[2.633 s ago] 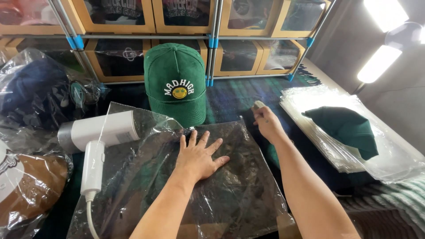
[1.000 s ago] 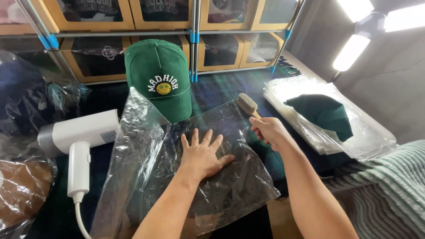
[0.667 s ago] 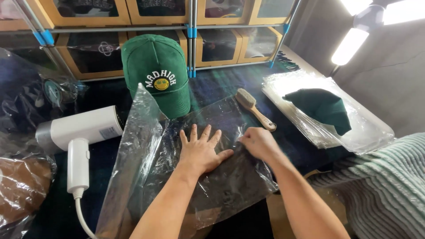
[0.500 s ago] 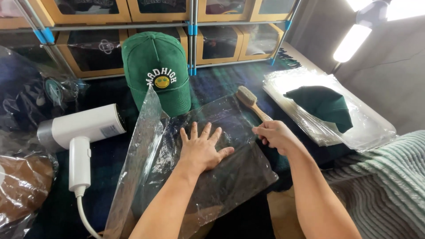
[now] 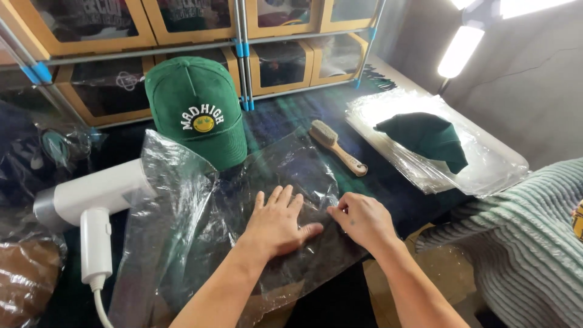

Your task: Cleaning baseball caps with a brush and steamer before packaging them in plastic bags.

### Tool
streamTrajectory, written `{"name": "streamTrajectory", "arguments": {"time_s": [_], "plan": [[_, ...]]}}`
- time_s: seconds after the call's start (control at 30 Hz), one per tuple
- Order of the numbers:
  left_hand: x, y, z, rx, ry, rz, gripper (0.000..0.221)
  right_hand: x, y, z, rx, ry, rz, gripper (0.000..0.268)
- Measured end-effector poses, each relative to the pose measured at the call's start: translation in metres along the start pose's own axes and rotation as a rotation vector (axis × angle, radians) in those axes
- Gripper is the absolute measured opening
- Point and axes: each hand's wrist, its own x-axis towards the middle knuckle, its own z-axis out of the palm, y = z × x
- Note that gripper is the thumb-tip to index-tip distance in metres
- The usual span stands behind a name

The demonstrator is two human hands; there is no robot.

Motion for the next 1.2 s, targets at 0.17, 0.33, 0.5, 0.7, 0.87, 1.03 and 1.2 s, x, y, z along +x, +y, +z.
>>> {"name": "streamTrajectory", "arguments": {"time_s": [0.17, 0.33, 0.5, 0.7, 0.87, 1.03, 1.2], "plan": [[-0.015, 0.007, -0.015, 0.082, -0.076, -0.055, 0.103, 0.012, 0.004, -0.007, 0.114, -0.025, 0.046, 0.023], [-0.019, 0.004, -0.017, 0.086, -0.110, -0.096, 0.104, 0.016, 0.036, -0.024, 0.690, 0.015, 0.142, 0.021], [-0.022, 0.005, -0.019, 0.075, -0.134, -0.099, 0.103, -0.009, 0.035, -0.035, 0.703, 0.088, 0.156, 0.045], [-0.013, 0.002, -0.011, 0.075, -0.130, -0.103, 0.103, -0.051, 0.018, -0.023, -0.075, -0.005, 0.049, 0.037], [-0.010, 0.000, -0.006, 0.073, -0.113, -0.100, 0.104, -0.057, 0.022, 0.010, -0.177, 0.276, -0.177, 0.026], [-0.016, 0.003, -0.012, 0.073, -0.146, -0.105, 0.104, -0.037, 0.042, -0.017, 0.148, -0.088, 0.113, 0.034], [-0.020, 0.005, -0.016, 0.089, -0.119, -0.110, 0.101, -0.026, 0.090, -0.013, 1.065, 0.061, 0.351, 0.042]]}}
